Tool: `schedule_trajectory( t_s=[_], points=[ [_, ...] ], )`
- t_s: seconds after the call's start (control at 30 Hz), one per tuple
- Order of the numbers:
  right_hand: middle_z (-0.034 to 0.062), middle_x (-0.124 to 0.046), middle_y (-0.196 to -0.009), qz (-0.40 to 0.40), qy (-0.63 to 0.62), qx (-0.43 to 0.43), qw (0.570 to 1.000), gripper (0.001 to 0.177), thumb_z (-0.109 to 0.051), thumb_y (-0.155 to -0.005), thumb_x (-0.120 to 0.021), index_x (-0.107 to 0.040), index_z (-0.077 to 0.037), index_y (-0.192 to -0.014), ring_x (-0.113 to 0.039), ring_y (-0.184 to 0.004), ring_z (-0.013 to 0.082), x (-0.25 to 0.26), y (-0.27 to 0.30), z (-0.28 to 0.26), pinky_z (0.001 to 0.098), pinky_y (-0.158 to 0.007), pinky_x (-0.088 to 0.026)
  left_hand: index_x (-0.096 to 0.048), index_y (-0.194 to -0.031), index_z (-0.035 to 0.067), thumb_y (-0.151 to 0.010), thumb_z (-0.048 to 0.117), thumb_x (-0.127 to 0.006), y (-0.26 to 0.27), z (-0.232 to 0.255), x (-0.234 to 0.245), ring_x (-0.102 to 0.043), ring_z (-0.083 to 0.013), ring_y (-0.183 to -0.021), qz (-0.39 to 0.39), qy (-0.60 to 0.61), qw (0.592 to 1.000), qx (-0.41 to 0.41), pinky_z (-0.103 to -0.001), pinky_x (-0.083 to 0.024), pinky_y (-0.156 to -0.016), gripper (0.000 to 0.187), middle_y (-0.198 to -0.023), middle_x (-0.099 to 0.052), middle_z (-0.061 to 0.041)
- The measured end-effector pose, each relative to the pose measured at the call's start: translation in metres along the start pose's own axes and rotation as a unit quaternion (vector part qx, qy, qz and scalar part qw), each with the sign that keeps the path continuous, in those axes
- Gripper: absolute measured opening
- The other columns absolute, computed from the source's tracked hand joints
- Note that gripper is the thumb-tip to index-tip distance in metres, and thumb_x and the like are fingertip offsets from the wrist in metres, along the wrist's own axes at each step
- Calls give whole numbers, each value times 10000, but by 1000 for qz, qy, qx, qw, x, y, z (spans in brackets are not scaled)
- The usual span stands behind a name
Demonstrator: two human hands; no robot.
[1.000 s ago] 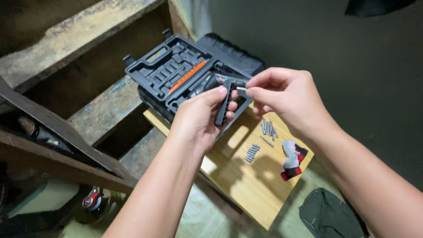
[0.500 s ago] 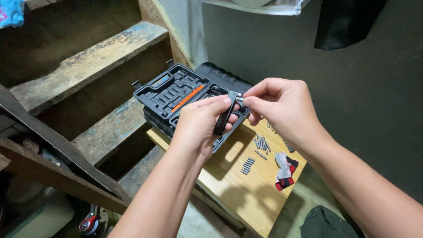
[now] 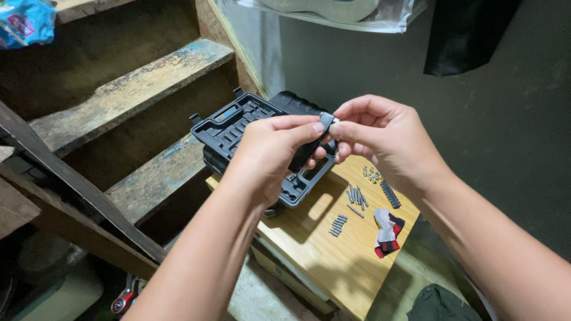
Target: The person removes screwdriver bits from a magnetic holder, wipes them with a cloth, and places them back into the holder. They then place the holder into the toolbox.
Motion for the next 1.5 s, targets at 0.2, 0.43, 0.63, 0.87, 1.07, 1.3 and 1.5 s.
schedule_trajectory(
  t_s=[0.2, 0.43, 0.63, 0.87, 1.07, 1.3, 1.5],
  points=[
    [115, -724, -942, -34, -42, 20, 998, 170, 20, -920, -714, -684, 38, -1086, -670, -746, 131, 3, 0, -2, 272, -697, -592, -752, -1085, -57, -871, 69, -727, -1, 17, -2, -667, -134, -662, -17, -49, 998, 20, -256, -524, -558, 250, -815, -747, -93],
    [127, -719, -933, -39, -15, 21, 999, 213, 14, -922, -713, -701, 57, -1131, -666, -748, 139, 3, 3, -3, 277, -698, -593, -751, -1109, -45, -882, 72, -721, 3, 11, -3, -656, -130, -661, -14, -35, 999, 35, -250, -519, -558, 257, -829, -744, -96],
    [121, -721, -984, -75, -25, 8, 997, 308, 20, -886, -712, -695, 47, -1193, -685, -807, 145, 8, -2, -7, 283, -756, -607, -740, -1108, -60, -871, 59, -719, -2, 3, -3, -675, -136, -676, -6, 34, 999, 7, -254, -530, -556, 265, -873, -763, -99],
    [128, -724, -1013, -64, -25, 11, 998, 316, 24, -897, -714, -687, 55, -1210, -702, -849, 157, 10, -2, -3, 289, -800, -613, -774, -1057, -34, -882, 124, -729, 1, 4, -5, -638, -114, -638, 4, 3, 1000, -7, -236, -496, -534, 240, -819, -748, -82],
    [121, -747, -986, -102, 49, 8, 994, 314, 14, -875, -717, -692, 32, -1188, -727, -826, 163, 15, -4, -13, 302, -781, -632, -794, -986, 27, -847, 161, -766, 4, 12, -5, -605, -85, -614, 3, -65, 996, 59, -208, -476, -535, 194, -787, -749, -37],
    [123, -761, -942, -131, 78, 9, 988, 310, 18, -871, -715, -712, 43, -1180, -742, -818, 166, 12, -4, -21, 294, -779, -623, -801, -944, -6, -823, 149, -778, -5, 20, -4, -587, -105, -558, -57, -108, 992, 34, -217, -386, -449, 197, -774, -768, -86],
    [123, -764, -930, -139, 92, 16, 986, 305, 29, -858, -728, -714, 51, -1162, -739, -804, 167, 13, -6, -21, 295, -770, -621, -805, -923, -10, -815, 146, -781, -7, 19, -4, -592, -99, -550, -30, -143, 988, 48, -215, -396, -445, 192, -746, -767, -92]
  ],
)
Point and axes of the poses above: each hand's wrist, its own y-axis away from the middle knuckle, its own x-axis out of the back of the hand, z = x × y, the point moved 2 cm from there along -y, towards the middle knuckle
